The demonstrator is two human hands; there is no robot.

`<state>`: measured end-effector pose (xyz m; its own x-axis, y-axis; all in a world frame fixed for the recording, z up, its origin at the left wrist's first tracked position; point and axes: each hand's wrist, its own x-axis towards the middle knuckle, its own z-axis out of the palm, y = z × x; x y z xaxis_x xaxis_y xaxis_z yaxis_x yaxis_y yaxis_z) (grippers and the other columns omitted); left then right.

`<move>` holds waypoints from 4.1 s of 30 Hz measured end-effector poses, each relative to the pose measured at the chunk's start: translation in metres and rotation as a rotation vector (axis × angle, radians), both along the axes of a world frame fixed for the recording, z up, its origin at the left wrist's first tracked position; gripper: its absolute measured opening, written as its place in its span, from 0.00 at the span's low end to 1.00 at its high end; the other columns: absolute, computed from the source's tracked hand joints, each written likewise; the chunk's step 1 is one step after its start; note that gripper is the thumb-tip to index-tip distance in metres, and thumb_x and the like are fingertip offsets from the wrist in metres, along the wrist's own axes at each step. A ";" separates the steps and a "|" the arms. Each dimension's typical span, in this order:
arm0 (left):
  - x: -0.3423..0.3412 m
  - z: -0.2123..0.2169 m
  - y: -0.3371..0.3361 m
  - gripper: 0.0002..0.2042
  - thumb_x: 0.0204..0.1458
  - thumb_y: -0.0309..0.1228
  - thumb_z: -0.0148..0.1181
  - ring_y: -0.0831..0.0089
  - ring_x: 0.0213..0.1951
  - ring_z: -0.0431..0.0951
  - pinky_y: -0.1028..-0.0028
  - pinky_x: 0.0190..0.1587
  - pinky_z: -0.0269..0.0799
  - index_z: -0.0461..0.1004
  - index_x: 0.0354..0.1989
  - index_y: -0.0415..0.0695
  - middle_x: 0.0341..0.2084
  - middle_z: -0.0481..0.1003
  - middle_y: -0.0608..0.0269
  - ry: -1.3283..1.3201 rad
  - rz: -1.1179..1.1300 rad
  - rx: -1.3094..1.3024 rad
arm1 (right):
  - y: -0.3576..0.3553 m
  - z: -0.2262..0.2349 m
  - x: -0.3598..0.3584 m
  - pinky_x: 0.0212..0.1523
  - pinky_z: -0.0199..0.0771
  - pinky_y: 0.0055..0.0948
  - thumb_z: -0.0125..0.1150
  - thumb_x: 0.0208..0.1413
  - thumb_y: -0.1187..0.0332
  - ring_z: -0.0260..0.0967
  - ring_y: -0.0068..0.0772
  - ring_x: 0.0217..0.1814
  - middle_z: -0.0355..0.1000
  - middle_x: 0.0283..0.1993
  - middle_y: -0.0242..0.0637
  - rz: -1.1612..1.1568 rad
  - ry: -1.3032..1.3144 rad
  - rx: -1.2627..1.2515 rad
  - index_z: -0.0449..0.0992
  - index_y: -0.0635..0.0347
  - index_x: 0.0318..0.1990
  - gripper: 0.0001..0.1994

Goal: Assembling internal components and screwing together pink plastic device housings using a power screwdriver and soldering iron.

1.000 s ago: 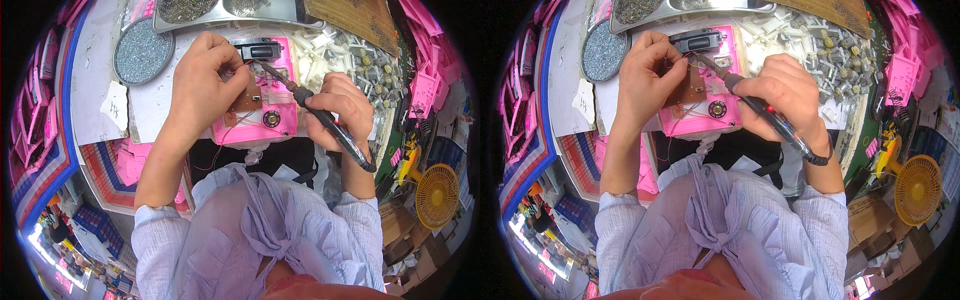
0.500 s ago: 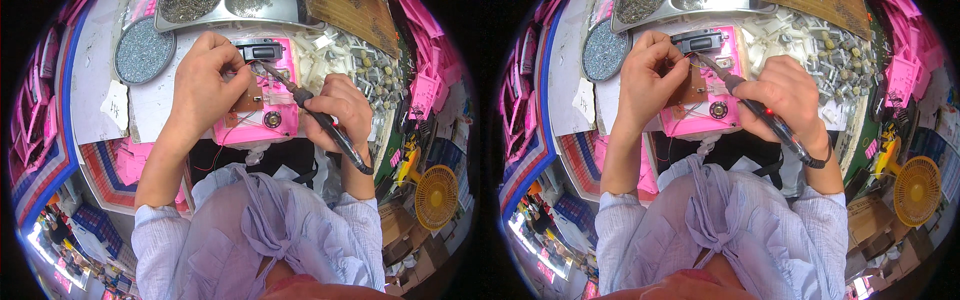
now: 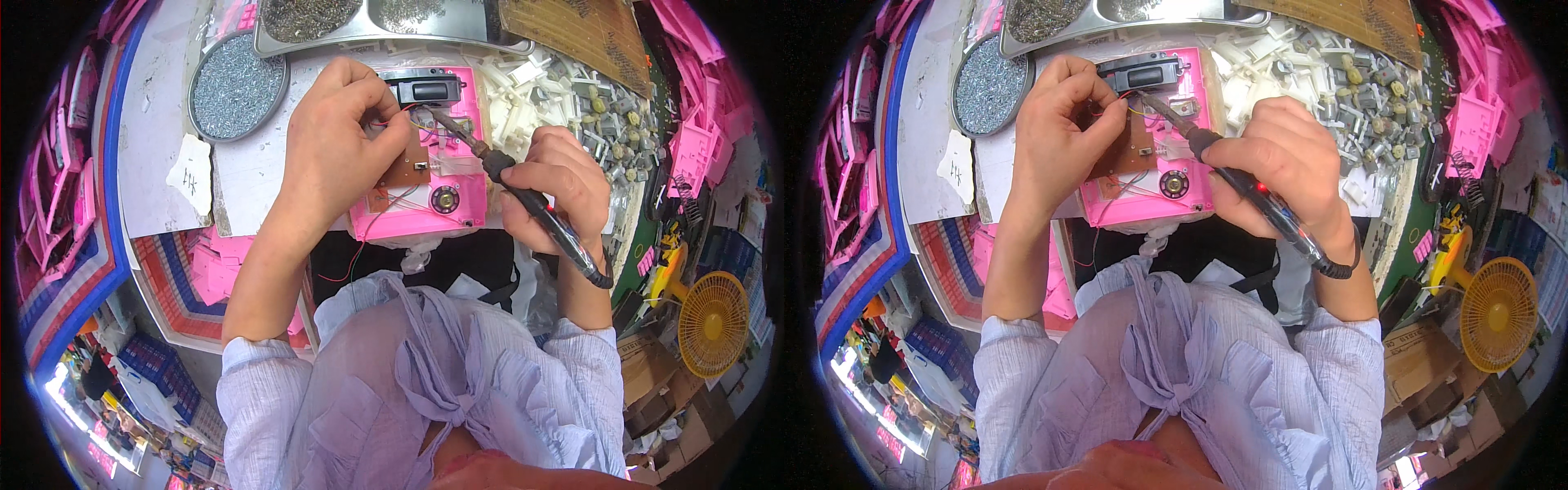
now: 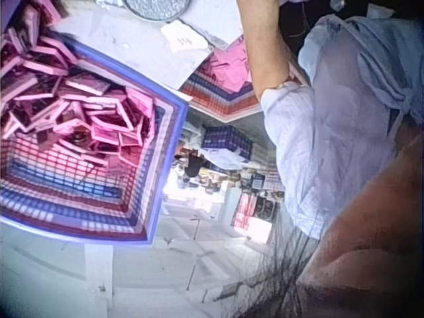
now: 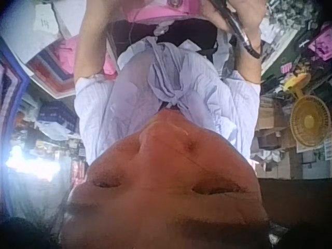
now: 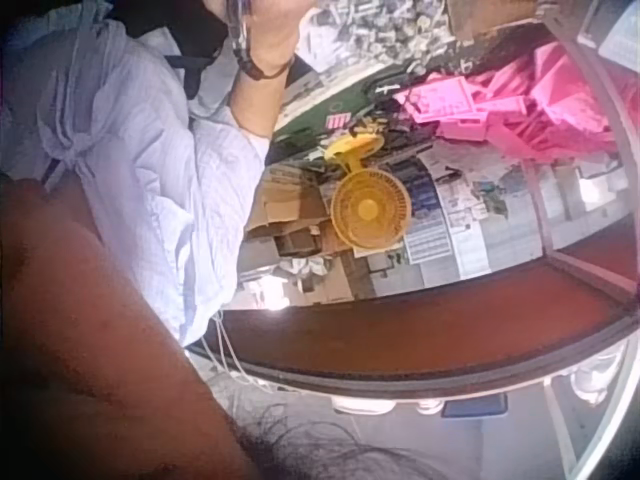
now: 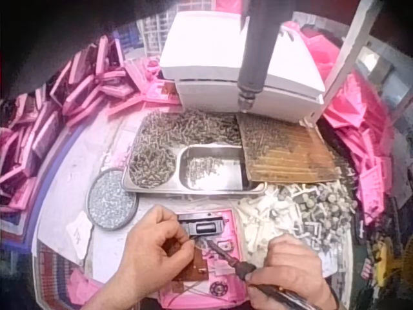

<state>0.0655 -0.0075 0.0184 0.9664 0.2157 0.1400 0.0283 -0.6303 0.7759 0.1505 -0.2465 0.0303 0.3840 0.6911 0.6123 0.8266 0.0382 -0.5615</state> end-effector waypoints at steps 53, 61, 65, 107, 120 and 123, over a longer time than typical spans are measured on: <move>0.001 -0.007 -0.003 0.06 0.46 0.23 0.69 0.70 0.32 0.75 0.74 0.35 0.72 0.77 0.26 0.36 0.32 0.72 0.60 -0.068 0.017 0.060 | 0.004 0.000 0.006 0.29 0.66 0.35 0.67 0.40 0.78 0.64 0.40 0.21 0.65 0.20 0.35 0.020 -0.004 -0.074 0.77 0.61 0.38 0.14; 0.000 -0.006 -0.004 0.06 0.47 0.24 0.69 0.70 0.33 0.76 0.74 0.36 0.73 0.77 0.27 0.36 0.32 0.72 0.60 -0.062 0.023 0.039 | 0.003 0.002 0.002 0.30 0.67 0.32 0.69 0.34 0.79 0.65 0.38 0.21 0.65 0.20 0.33 -0.003 0.020 -0.074 0.79 0.59 0.35 0.15; 0.001 -0.006 -0.004 0.06 0.46 0.24 0.70 0.70 0.32 0.75 0.73 0.35 0.71 0.77 0.27 0.37 0.32 0.71 0.61 -0.056 0.024 0.041 | 0.002 0.001 0.001 0.29 0.67 0.32 0.69 0.33 0.78 0.65 0.38 0.21 0.65 0.20 0.33 -0.019 0.013 -0.064 0.79 0.59 0.35 0.15; 0.001 -0.003 -0.003 0.05 0.45 0.25 0.67 0.66 0.29 0.76 0.70 0.33 0.73 0.78 0.26 0.36 0.31 0.73 0.58 -0.069 0.018 -0.032 | -0.002 0.003 0.003 0.29 0.67 0.33 0.69 0.34 0.78 0.65 0.40 0.21 0.65 0.20 0.34 -0.003 0.006 -0.030 0.79 0.59 0.37 0.16; -0.024 0.019 -0.036 0.12 0.47 0.25 0.71 0.62 0.35 0.79 0.66 0.36 0.77 0.79 0.40 0.43 0.40 0.75 0.59 -0.136 -0.271 0.208 | -0.051 0.018 -0.003 0.30 0.69 0.37 0.68 0.45 0.77 0.65 0.37 0.21 0.68 0.21 0.38 -0.126 0.085 0.136 0.77 0.68 0.40 0.13; -0.014 -0.001 -0.043 0.11 0.48 0.25 0.71 0.60 0.37 0.80 0.66 0.35 0.77 0.80 0.41 0.44 0.38 0.77 0.58 -0.169 -0.377 0.303 | -0.046 0.014 -0.003 0.30 0.69 0.37 0.68 0.46 0.77 0.66 0.36 0.22 0.70 0.22 0.39 -0.121 0.054 0.143 0.76 0.68 0.40 0.13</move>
<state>0.0517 -0.0501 0.0175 0.9275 -0.2183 0.3034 -0.3548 -0.7697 0.5308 0.1475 -0.2926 0.0443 0.4941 0.5449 0.6775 0.7989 0.0229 -0.6011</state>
